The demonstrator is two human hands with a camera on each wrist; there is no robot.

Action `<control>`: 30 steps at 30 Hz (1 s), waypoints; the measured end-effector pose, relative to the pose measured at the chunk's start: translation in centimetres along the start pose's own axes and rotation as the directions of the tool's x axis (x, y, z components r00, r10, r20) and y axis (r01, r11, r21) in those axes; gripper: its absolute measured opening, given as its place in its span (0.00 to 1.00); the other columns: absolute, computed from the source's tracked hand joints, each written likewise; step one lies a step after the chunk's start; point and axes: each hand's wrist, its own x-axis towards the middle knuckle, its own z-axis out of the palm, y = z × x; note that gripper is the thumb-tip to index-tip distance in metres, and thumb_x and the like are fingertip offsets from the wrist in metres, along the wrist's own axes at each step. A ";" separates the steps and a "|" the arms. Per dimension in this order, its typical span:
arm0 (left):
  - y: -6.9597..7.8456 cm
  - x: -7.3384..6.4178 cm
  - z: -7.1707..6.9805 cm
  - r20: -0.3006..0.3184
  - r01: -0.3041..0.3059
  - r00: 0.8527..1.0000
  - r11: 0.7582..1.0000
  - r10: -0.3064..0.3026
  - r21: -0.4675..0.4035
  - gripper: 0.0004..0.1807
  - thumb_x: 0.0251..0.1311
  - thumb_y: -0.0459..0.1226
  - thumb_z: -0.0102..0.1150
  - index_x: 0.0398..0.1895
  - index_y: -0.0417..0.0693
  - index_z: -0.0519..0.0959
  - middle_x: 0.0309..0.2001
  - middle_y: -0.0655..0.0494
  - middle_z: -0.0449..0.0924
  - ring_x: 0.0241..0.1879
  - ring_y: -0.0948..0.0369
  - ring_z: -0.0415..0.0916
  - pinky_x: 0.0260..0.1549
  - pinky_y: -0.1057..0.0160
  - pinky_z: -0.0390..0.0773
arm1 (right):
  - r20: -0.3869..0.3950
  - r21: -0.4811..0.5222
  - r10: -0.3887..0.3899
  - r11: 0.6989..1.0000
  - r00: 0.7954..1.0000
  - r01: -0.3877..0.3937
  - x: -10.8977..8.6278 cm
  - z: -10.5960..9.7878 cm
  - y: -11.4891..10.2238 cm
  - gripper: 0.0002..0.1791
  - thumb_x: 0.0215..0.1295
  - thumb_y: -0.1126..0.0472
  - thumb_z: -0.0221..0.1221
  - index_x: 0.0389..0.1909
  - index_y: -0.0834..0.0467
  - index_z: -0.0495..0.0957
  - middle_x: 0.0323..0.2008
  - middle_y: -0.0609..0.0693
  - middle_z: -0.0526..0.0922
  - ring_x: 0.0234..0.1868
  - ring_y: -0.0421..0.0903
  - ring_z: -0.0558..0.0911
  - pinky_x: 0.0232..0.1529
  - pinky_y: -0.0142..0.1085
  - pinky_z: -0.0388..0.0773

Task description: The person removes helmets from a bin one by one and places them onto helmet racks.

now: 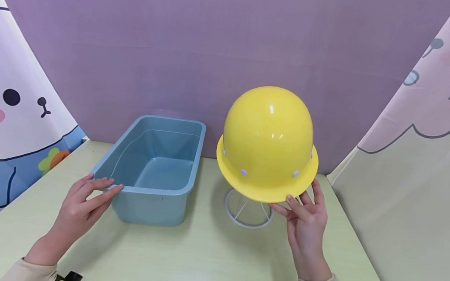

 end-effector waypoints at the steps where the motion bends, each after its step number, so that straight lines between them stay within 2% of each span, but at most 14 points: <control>1: 0.0 0.0 0.0 0.000 -0.001 1.000 1.000 0.001 0.000 0.24 0.78 0.46 0.44 0.44 0.40 0.87 0.41 0.40 0.83 0.42 0.43 0.78 0.70 0.58 0.56 | -0.007 0.004 -0.001 1.000 1.000 0.002 0.0 0.1 0.0 0.31 0.61 0.91 0.38 0.62 0.65 0.57 0.44 0.64 0.80 0.37 0.55 0.86 0.32 0.53 0.83; 9: 0.2 0.0 0.0 0.000 0.004 1.000 1.000 -0.004 -0.005 0.24 0.78 0.46 0.44 0.43 0.39 0.87 0.41 0.40 0.83 0.42 0.43 0.78 0.70 0.58 0.56 | 0.003 0.068 -0.004 0.998 1.000 0.004 0.1 -0.1 0.3 0.31 0.62 0.91 0.38 0.62 0.65 0.58 0.46 0.66 0.79 0.32 0.53 0.85 0.34 0.54 0.83; 14: 0.2 0.1 0.0 -0.001 -0.001 1.000 1.000 0.001 -0.005 0.23 0.78 0.46 0.44 0.43 0.39 0.87 0.41 0.40 0.83 0.42 0.43 0.77 0.70 0.57 0.56 | 0.001 0.105 -0.002 0.995 1.000 0.002 0.0 -0.2 0.7 0.31 0.62 0.91 0.39 0.62 0.64 0.59 0.46 0.66 0.80 0.37 0.57 0.87 0.34 0.55 0.82; 22: 0.0 0.1 -0.2 -0.005 -0.001 1.000 1.000 0.001 0.013 0.24 0.78 0.46 0.44 0.43 0.40 0.87 0.41 0.40 0.82 0.41 0.42 0.78 0.70 0.58 0.56 | -0.004 0.066 0.018 0.998 1.000 -0.018 0.1 -0.2 0.7 0.33 0.67 0.86 0.37 0.67 0.57 0.51 0.46 0.63 0.81 0.37 0.56 0.86 0.36 0.51 0.84; 30: -0.1 0.0 0.0 -0.001 -0.003 1.000 1.000 0.003 0.007 0.23 0.78 0.45 0.43 0.44 0.40 0.87 0.41 0.40 0.82 0.42 0.42 0.78 0.70 0.58 0.56 | 0.008 0.050 0.017 0.999 1.000 -0.018 0.2 -0.4 0.4 0.33 0.67 0.84 0.37 0.67 0.54 0.50 0.43 0.62 0.81 0.36 0.56 0.86 0.36 0.51 0.85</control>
